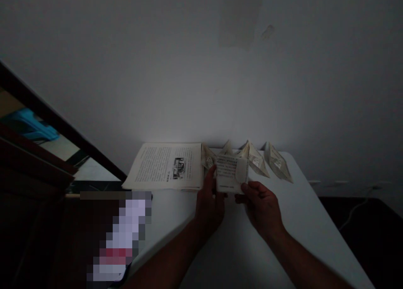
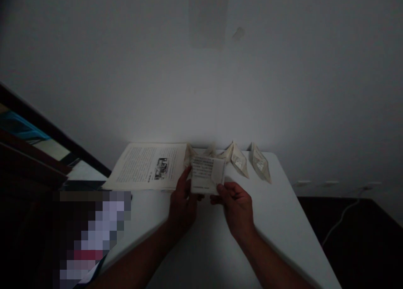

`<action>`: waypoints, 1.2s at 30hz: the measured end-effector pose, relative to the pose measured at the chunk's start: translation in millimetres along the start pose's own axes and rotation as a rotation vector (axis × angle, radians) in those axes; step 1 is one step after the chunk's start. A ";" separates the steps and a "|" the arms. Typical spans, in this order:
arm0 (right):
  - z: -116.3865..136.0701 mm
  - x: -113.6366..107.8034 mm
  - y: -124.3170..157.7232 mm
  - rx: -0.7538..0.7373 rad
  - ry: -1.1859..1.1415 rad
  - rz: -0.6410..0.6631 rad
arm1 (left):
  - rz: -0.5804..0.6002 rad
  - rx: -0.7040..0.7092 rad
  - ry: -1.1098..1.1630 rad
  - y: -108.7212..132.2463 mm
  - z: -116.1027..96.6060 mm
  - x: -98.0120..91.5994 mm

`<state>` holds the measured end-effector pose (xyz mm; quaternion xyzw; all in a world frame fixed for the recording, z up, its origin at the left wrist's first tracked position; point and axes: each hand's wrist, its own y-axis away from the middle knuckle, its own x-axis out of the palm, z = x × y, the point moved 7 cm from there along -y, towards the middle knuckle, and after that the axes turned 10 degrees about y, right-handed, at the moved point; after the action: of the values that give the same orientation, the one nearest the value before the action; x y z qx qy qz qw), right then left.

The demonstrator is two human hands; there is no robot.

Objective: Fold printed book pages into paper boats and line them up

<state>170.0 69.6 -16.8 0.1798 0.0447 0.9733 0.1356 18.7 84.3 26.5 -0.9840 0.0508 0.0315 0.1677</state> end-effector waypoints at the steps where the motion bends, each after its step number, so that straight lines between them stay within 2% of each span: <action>1: 1.8 -0.7 -0.6 -0.009 0.002 0.005 | 0.022 -0.011 0.045 -0.4 0.1 0.5; 6: 16.9 -8.8 -3.3 -0.086 0.110 0.008 | 0.169 -0.092 0.346 -5.9 -2.0 2.1; 8: 21.8 -10.4 -2.8 -0.112 0.180 0.009 | 0.162 -0.180 0.395 -9.2 1.6 0.7; 11: 25.2 -10.3 -2.0 -0.143 0.250 0.021 | 0.112 -0.321 0.344 -11.5 10.6 -1.8; 14: 25.3 -12.3 -2.7 -0.156 0.270 0.003 | 0.080 -0.384 0.331 -10.9 15.6 -2.7; 20: 25.2 -13.4 -4.2 -0.146 0.296 0.017 | 0.091 -0.380 0.359 -9.5 14.9 -4.3; 28: 26.9 -10.5 -3.2 -0.136 0.315 0.056 | 0.067 -0.307 0.316 -13.8 7.6 -10.3; 33: 28.7 -6.7 -2.7 -0.130 0.359 0.084 | -0.026 -0.257 0.198 -16.4 8.2 -20.0; 36: 29.5 -6.4 -2.4 -0.131 0.403 0.083 | -0.006 -0.260 0.224 -16.7 9.5 -19.0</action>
<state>187.0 71.1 8.1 -0.0261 -0.0001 0.9951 0.0952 1.3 104.8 24.6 -0.9949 0.0617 -0.0725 0.0322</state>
